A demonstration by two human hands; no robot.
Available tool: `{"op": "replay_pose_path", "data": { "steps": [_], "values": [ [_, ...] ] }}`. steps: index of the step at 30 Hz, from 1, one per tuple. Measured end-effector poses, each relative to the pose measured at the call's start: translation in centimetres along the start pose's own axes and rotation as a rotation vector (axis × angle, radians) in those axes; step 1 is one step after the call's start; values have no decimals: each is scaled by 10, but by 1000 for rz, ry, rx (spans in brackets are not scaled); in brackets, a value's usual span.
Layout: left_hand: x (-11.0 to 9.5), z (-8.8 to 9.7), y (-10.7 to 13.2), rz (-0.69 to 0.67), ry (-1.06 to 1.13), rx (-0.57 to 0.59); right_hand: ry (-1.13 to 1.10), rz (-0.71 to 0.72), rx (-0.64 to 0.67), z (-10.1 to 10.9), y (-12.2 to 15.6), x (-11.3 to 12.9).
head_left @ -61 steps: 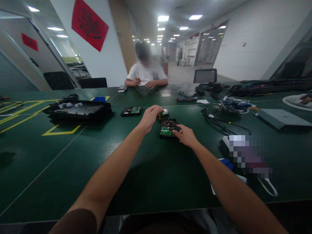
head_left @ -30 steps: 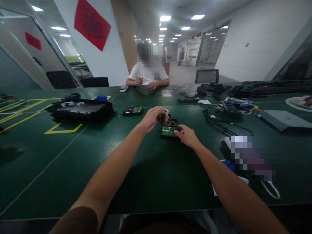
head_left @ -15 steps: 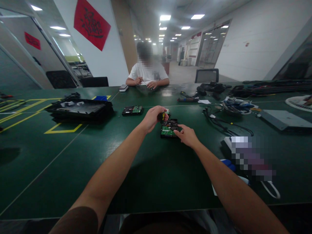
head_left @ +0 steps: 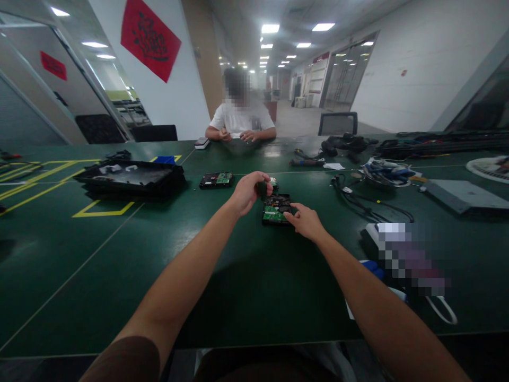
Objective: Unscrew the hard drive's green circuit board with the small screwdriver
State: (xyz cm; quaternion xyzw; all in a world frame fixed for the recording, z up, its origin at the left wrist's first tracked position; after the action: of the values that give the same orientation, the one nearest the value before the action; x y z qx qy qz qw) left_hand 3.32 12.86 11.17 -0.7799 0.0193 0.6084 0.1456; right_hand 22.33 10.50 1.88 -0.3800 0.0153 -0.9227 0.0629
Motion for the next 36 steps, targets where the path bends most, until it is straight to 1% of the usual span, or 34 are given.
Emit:
{"op": "replay_pose_path", "data": {
  "steps": [2, 3, 6, 8, 10, 12, 14, 16, 17, 20, 21, 23, 27, 29, 31, 33, 34, 35, 36],
  "values": [
    [2, -3, 0, 2, 11, 27, 0, 2, -2, 0, -1, -1],
    [1, -2, -1, -11, -8, 13, -4, -2, -4, 0, -1, -2],
    [-6, 10, -2, -75, -119, -109, -21, -10, -4, -1, -1, -4],
    [-9, 15, -2, -74, -153, -141, -22, -5, 4, -1, -1, -4],
    [-7, 14, -2, -38, -120, -102, -20, 2, 8, -1, -1, -3],
    [-4, 9, -2, -9, -68, -41, -17, 3, 6, 0, 0, -3],
    [-1, 4, -2, -3, -16, 8, -12, 4, -3, 0, 0, -2],
    [1, 3, -3, -24, -1, 13, -6, 14, -7, 0, 0, -1],
    [0, 5, -4, -44, -25, -13, -4, 19, -7, 0, 0, -1],
    [-5, 16, -5, -127, -192, -147, -1, 23, -9, 0, 0, -1],
    [-7, 18, -5, -141, -230, -169, -2, 19, -11, 0, -1, -2],
    [-8, 17, -5, -131, -221, -144, -8, 13, -10, -1, -1, -3],
    [0, 4, -4, -34, -46, -4, -19, 3, -3, -1, -2, -3],
    [2, 2, -3, -17, -10, 3, -12, 5, -3, 0, -2, -3],
    [-1, 8, -4, -54, -71, -58, -5, 9, -6, 1, -2, -2],
    [-8, 16, -4, -115, -190, -148, -6, 5, -5, 1, -1, -2],
    [-11, 19, -3, -138, -238, -175, -10, 1, -3, 0, -1, -2],
    [-13, 19, -3, -147, -260, -178, -13, 0, -1, 0, -1, -2],
    [-13, 18, -3, -141, -253, -157, -15, 0, -2, 0, 0, -2]
  ]
}}
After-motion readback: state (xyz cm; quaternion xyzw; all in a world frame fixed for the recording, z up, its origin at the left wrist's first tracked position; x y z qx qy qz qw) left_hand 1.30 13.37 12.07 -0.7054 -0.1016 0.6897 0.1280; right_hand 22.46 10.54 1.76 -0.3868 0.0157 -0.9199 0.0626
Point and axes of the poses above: each hand's wrist, its own y-axis away from the middle knuckle, its own z-axis out of the back of the hand, x = y × z, the point moved 8 cm from there along -y, towards the middle knuckle, and after that the axes turned 5 degrees about -y, right-handed, at the moved point
